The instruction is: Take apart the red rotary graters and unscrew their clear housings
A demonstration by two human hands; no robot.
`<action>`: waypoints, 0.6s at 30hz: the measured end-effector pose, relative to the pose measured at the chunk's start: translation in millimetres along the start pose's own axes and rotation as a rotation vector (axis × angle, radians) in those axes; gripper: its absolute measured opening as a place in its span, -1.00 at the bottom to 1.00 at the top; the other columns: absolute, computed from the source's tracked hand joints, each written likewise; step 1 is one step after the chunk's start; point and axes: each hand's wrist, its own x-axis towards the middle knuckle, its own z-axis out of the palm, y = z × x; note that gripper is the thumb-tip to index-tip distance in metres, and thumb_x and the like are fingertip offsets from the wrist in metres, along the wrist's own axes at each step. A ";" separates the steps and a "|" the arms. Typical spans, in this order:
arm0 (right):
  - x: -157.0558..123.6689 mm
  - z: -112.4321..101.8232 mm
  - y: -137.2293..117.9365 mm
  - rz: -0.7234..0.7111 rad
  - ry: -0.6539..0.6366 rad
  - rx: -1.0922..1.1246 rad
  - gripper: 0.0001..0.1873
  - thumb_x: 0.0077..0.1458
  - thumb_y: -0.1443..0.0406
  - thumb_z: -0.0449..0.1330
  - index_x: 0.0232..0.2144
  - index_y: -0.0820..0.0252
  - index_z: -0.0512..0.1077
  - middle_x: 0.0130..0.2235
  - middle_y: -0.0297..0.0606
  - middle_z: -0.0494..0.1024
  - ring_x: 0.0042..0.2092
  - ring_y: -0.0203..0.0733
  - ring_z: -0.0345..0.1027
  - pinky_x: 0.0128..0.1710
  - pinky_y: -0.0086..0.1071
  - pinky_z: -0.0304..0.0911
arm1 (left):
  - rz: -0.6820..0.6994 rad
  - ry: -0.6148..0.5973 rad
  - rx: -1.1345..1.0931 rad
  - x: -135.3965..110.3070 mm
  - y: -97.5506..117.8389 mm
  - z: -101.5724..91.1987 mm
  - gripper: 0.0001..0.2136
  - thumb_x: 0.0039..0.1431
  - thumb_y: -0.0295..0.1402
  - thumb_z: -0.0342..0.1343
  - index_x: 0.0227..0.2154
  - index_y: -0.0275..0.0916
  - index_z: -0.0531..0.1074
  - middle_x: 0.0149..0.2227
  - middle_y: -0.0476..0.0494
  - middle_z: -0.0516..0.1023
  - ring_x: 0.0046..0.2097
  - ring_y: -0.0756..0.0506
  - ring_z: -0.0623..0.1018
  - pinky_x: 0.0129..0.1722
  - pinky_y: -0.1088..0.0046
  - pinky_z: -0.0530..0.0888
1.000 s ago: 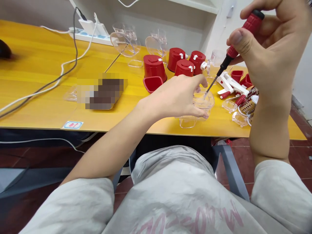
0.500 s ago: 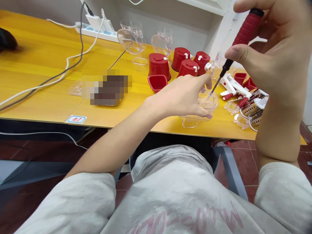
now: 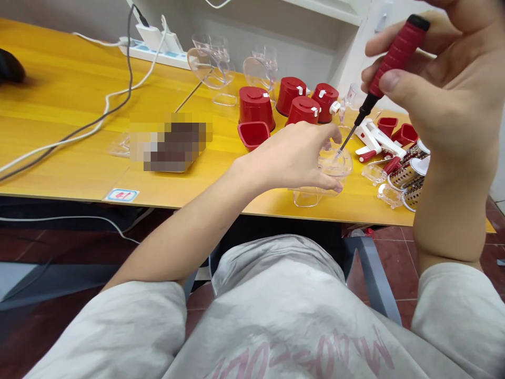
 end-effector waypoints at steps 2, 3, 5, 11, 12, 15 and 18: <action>-0.8 2.1 0.7 0.013 0.019 0.084 -0.62 0.29 0.12 0.52 0.14 -0.19 0.77 0.21 -0.46 0.71 0.20 -0.03 0.68 0.17 -0.16 0.78 | 0.003 0.001 0.002 0.1 0.2 0.0 -0.23 0.16 -0.01 0.56 0.39 -0.14 0.60 0.23 -0.32 0.79 0.24 -0.42 0.76 0.30 0.08 0.62; -1.2 2.0 0.7 0.013 0.023 0.049 -0.62 0.29 0.10 0.53 0.14 -0.18 0.77 0.19 -0.43 0.72 0.20 -0.03 0.68 0.19 -0.17 0.77 | 0.000 -0.002 0.004 0.2 0.5 -0.2 -0.24 0.16 -0.01 0.56 0.39 -0.15 0.60 0.24 -0.33 0.79 0.24 -0.42 0.75 0.30 0.08 0.62; -2.4 0.1 -1.3 0.020 0.021 -0.126 -0.55 0.29 0.02 0.56 0.19 -0.22 0.75 0.22 -0.43 0.70 0.16 -0.05 0.65 0.19 -0.24 0.76 | -0.009 -0.012 0.012 0.3 1.1 -0.5 -0.25 0.16 -0.02 0.56 0.38 -0.17 0.60 0.26 -0.34 0.78 0.25 -0.43 0.75 0.30 0.08 0.62; -7.9 1.0 -14.3 0.064 -0.021 -0.147 -0.44 0.26 0.07 0.60 0.27 -0.50 0.67 0.38 -0.61 0.59 0.11 -0.04 0.64 0.10 -0.27 0.77 | -0.008 -0.010 0.006 0.2 1.0 -0.2 -0.24 0.17 -0.01 0.55 0.39 -0.16 0.59 0.26 -0.34 0.78 0.25 -0.43 0.74 0.32 0.07 0.61; -8.8 2.8 -13.6 0.045 -0.006 -0.067 -0.45 0.26 0.09 0.60 0.25 -0.49 0.69 0.38 -0.60 0.59 0.11 -0.04 0.66 0.12 -0.23 0.78 | -0.012 -0.011 0.006 0.2 1.0 -0.2 -0.24 0.17 -0.01 0.55 0.39 -0.17 0.59 0.26 -0.34 0.77 0.26 -0.43 0.74 0.32 0.07 0.60; -10.9 3.9 -4.7 -0.034 0.090 0.080 -0.51 0.23 0.16 0.61 0.17 -0.41 0.76 0.32 -0.54 0.64 0.17 0.00 0.68 0.12 -0.19 0.80 | -0.021 -0.017 0.008 0.1 1.4 -0.3 -0.24 0.17 -0.01 0.55 0.39 -0.17 0.59 0.27 -0.34 0.77 0.25 -0.43 0.74 0.31 0.07 0.60; -14.2 -6.6 6.6 0.044 0.107 0.075 -0.49 0.29 0.15 0.59 0.21 -0.56 0.70 0.42 -0.70 0.58 0.33 0.02 0.61 0.21 -0.23 0.78 | -0.014 -0.011 0.002 -0.1 1.5 -0.7 -0.24 0.14 -0.01 0.57 0.38 -0.15 0.61 0.24 -0.31 0.78 0.25 -0.42 0.74 0.30 0.09 0.61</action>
